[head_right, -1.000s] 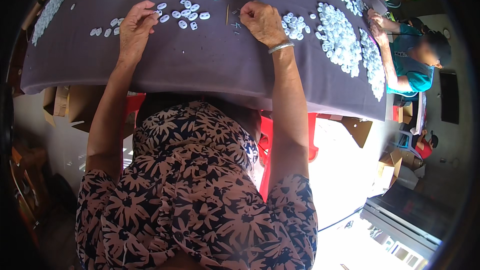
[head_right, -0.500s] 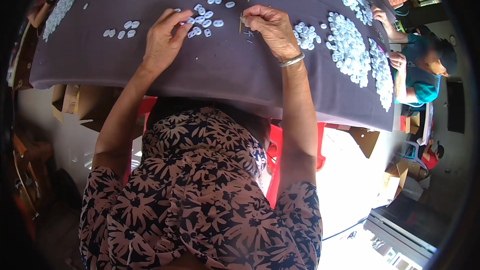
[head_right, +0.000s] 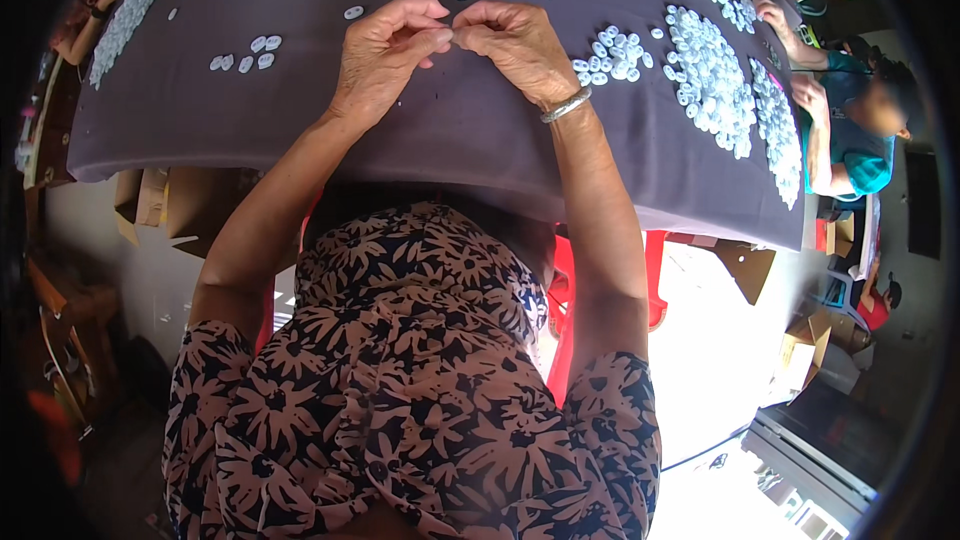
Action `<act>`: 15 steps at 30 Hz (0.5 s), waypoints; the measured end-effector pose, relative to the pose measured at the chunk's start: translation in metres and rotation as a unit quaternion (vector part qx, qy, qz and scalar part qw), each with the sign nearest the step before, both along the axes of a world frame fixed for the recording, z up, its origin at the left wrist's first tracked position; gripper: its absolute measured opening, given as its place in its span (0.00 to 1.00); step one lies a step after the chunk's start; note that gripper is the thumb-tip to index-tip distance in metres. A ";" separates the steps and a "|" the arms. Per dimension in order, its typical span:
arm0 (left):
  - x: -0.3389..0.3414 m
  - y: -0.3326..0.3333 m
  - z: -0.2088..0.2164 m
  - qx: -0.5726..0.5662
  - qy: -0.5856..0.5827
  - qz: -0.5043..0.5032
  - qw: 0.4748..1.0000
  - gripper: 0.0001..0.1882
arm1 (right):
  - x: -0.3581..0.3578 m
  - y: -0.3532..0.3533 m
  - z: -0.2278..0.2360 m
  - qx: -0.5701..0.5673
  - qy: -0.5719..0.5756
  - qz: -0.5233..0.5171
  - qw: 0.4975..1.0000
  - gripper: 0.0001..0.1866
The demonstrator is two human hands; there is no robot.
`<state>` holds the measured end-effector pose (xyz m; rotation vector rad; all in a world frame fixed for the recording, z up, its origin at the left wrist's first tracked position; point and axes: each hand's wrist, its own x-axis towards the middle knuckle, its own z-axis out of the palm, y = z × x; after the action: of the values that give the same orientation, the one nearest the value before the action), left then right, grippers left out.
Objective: The person assembles plastic fasteners by inserting pins into plastic components by hand and arranges the completed pieces in rows on the table.
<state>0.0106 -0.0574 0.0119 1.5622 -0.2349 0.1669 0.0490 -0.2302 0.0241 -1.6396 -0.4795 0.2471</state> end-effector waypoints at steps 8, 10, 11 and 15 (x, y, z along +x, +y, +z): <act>0.002 -0.007 -0.010 -0.098 0.023 -0.012 0.995 0.13 | 0.004 0.000 -0.007 0.062 0.029 0.000 0.998 0.06; 0.000 -0.007 -0.011 -0.101 0.017 0.003 0.995 0.13 | 0.005 -0.002 -0.006 0.097 0.060 0.008 0.993 0.07; 0.000 -0.007 -0.011 -0.105 0.011 0.018 0.994 0.13 | 0.005 -0.004 -0.005 0.087 0.078 0.009 0.993 0.09; 0.001 0.000 -0.011 -0.103 -0.041 0.027 0.993 0.14 | 0.000 0.001 -0.004 0.051 0.104 0.045 0.992 0.16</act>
<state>0.0118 -0.0574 0.0005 1.3579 -0.2330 0.2888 0.0492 -0.2289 0.0202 -1.4751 -0.4003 0.4492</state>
